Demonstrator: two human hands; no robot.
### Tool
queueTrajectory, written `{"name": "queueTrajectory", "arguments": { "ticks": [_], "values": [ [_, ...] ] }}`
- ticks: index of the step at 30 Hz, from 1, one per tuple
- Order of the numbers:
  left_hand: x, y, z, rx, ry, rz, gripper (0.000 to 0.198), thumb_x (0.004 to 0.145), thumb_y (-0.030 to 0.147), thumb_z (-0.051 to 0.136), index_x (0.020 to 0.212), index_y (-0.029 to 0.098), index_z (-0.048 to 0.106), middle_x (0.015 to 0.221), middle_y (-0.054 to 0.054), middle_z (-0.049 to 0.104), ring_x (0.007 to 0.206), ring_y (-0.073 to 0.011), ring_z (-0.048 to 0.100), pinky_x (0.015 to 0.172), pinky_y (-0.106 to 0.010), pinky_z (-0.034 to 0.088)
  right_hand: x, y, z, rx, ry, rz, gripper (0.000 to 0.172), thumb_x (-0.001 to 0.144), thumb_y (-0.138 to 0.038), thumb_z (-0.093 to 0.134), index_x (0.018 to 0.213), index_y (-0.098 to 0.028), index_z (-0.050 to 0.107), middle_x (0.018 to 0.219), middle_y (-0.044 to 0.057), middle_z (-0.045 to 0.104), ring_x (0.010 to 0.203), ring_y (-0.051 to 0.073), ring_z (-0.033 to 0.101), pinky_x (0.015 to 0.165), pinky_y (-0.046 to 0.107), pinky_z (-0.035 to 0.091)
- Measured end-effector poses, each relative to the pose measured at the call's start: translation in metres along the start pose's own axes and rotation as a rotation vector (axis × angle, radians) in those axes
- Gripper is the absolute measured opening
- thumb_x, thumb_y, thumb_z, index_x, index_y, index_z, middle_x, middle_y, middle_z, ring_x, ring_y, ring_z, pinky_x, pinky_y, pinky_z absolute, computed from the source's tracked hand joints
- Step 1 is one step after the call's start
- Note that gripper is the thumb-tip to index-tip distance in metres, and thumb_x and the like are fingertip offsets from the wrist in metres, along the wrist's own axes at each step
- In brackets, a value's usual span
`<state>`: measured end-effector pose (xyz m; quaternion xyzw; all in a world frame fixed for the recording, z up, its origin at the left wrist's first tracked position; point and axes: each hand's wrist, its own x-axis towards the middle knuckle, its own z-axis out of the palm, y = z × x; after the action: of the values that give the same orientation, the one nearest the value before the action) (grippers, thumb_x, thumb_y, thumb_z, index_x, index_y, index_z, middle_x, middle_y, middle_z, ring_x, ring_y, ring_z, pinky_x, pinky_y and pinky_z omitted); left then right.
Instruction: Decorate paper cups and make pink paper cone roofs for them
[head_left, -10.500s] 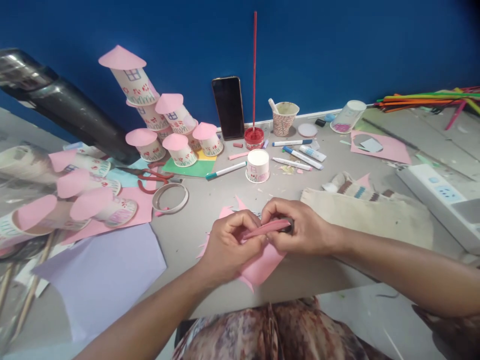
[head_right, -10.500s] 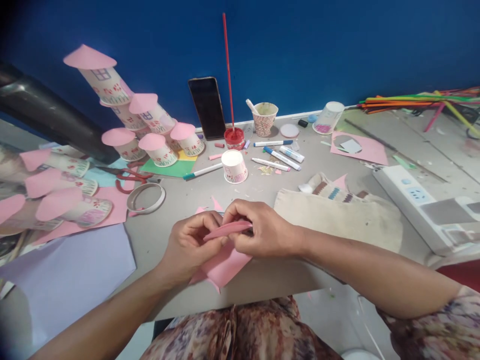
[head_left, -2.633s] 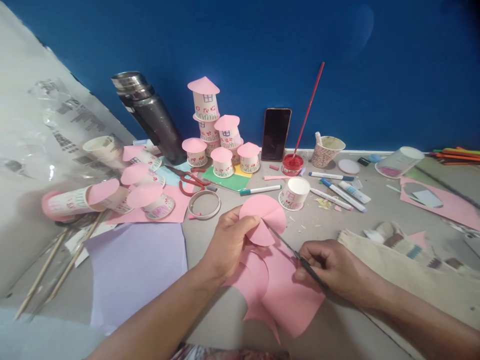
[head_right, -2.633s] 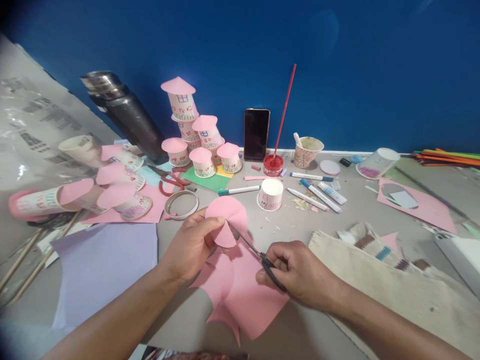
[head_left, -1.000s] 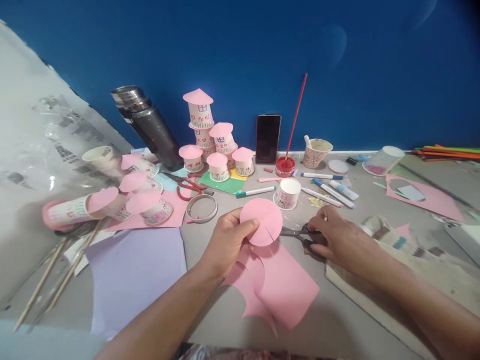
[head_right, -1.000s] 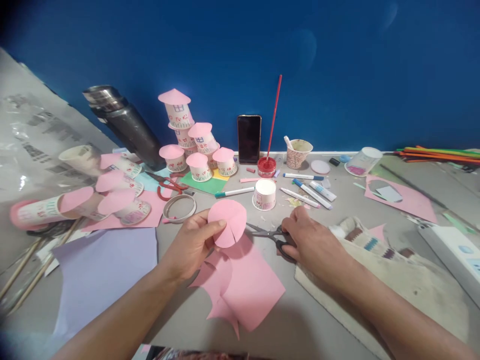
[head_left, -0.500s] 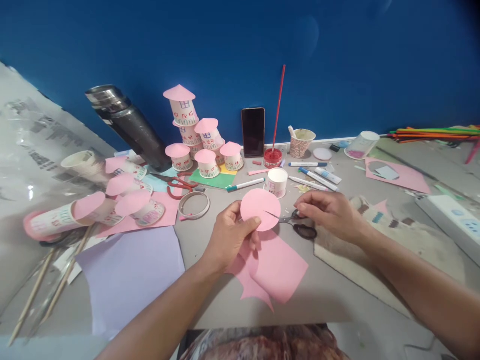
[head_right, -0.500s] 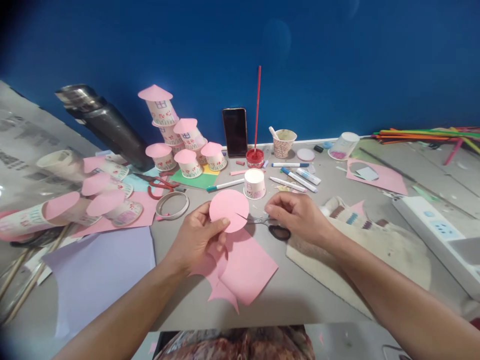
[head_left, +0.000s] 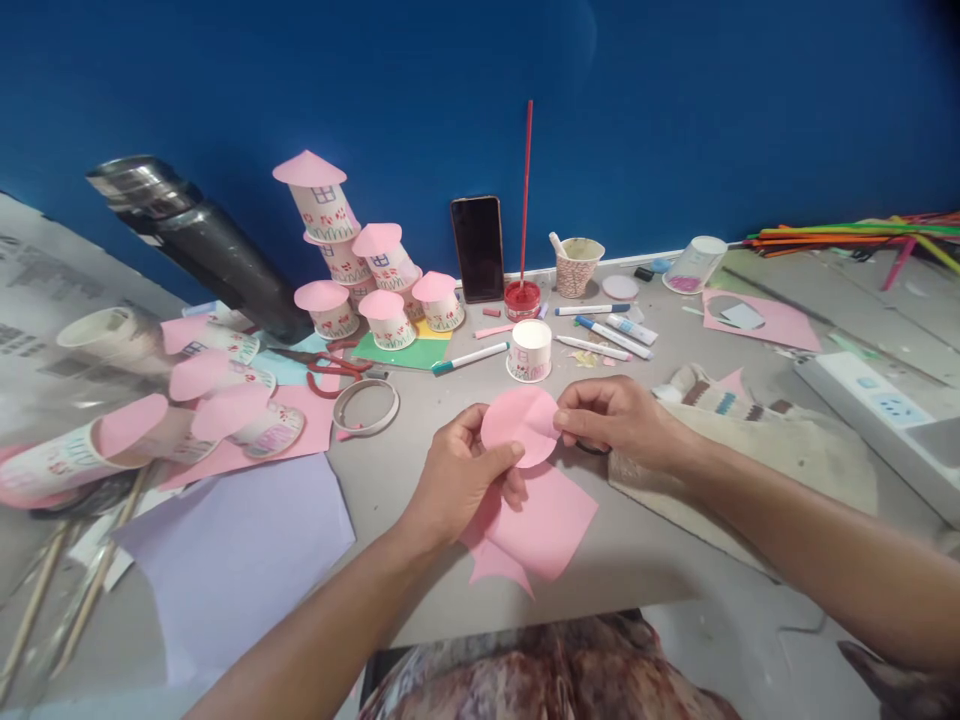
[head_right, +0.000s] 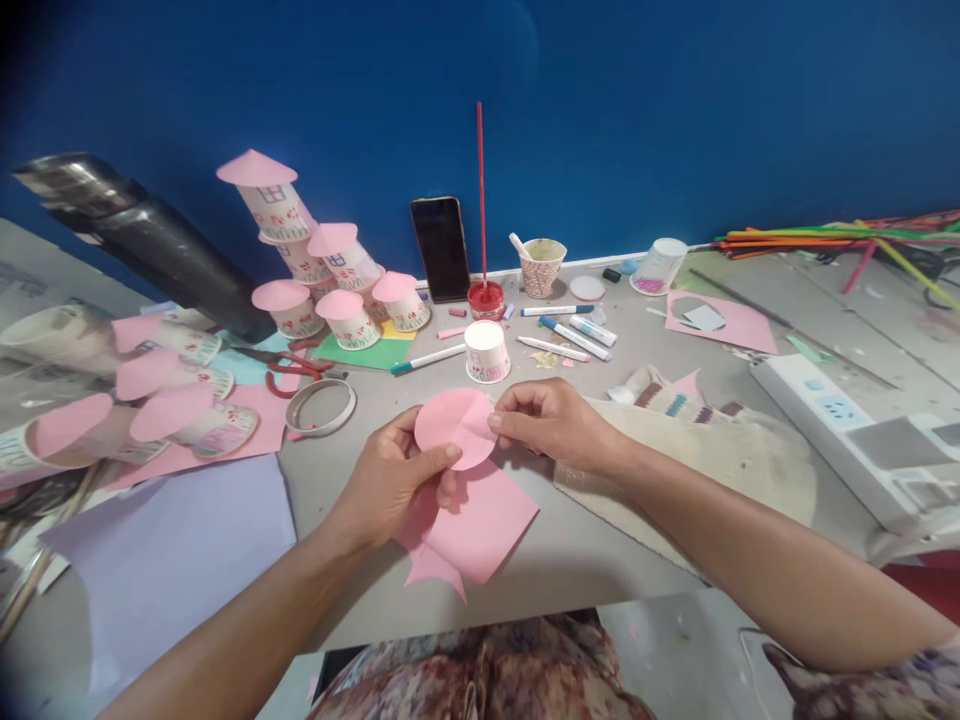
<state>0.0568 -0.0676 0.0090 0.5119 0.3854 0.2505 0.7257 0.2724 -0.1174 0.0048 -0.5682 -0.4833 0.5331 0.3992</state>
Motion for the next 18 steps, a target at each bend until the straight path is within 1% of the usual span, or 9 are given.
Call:
{"name": "queueTrajectory", "arguments": {
  "ticks": [3,6,8,11,14,18],
  "values": [
    [-0.0002,-0.0021,0.0038,0.011,0.058,0.002,0.033,0.077,0.029,0.081,0.097,0.016,0.058,0.056,-0.002,0.070,0.049,-0.0187,0.068,0.053,-0.029,0.058,0.0006,0.0005,0.0011,0.095,-0.022,0.032,0.037,0.081,-0.050,0.078,0.073,-0.015,0.067,0.065,0.001,0.066,0.048,0.006,0.038,0.046,0.024,0.026],
    [-0.0012,-0.0041,0.0063,0.049,0.094,0.006,0.031,0.077,0.027,0.081,0.096,0.017,0.059,0.057,-0.001,0.070,0.050,-0.0194,0.069,0.054,-0.030,0.059,0.0013,0.0007,0.0008,0.120,-0.011,0.050,0.036,0.082,-0.048,0.077,0.071,-0.015,0.066,0.064,0.001,0.065,0.048,0.005,0.037,0.047,0.024,0.024],
    [-0.0019,-0.0048,0.0071,0.046,0.096,0.003,0.032,0.076,0.027,0.081,0.097,0.017,0.060,0.057,0.001,0.069,0.050,-0.0194,0.069,0.054,-0.031,0.059,0.0014,-0.0005,0.0010,0.099,-0.017,0.078,0.035,0.082,-0.047,0.075,0.071,-0.015,0.066,0.064,0.001,0.065,0.048,0.005,0.037,0.047,0.024,0.022],
    [-0.0017,-0.0050,0.0075,-0.017,0.084,-0.014,0.033,0.074,0.028,0.083,0.095,0.018,0.059,0.061,0.001,0.070,0.052,-0.0200,0.071,0.057,-0.032,0.060,0.0003,-0.0041,0.0028,0.030,-0.060,0.127,0.035,0.080,-0.048,0.076,0.069,-0.016,0.065,0.062,0.001,0.064,0.047,0.006,0.038,0.046,0.025,0.023],
    [0.0000,-0.0050,0.0070,-0.057,0.070,-0.036,0.035,0.073,0.029,0.083,0.093,0.019,0.057,0.063,0.000,0.071,0.054,-0.0210,0.072,0.057,-0.032,0.060,-0.0012,-0.0071,0.0046,-0.064,-0.060,0.138,0.035,0.080,-0.048,0.074,0.066,-0.017,0.063,0.057,0.000,0.060,0.046,0.007,0.037,0.045,0.025,0.023],
    [0.0004,-0.0042,0.0057,0.050,0.078,-0.029,0.026,0.077,0.026,0.077,0.093,0.018,0.059,0.055,0.001,0.068,0.049,-0.0165,0.066,0.054,-0.027,0.055,-0.0009,-0.0063,0.0026,-0.110,-0.031,0.092,0.033,0.082,-0.045,0.071,0.068,-0.016,0.065,0.061,0.001,0.064,0.049,0.008,0.042,0.046,0.024,0.026]
  ]
}}
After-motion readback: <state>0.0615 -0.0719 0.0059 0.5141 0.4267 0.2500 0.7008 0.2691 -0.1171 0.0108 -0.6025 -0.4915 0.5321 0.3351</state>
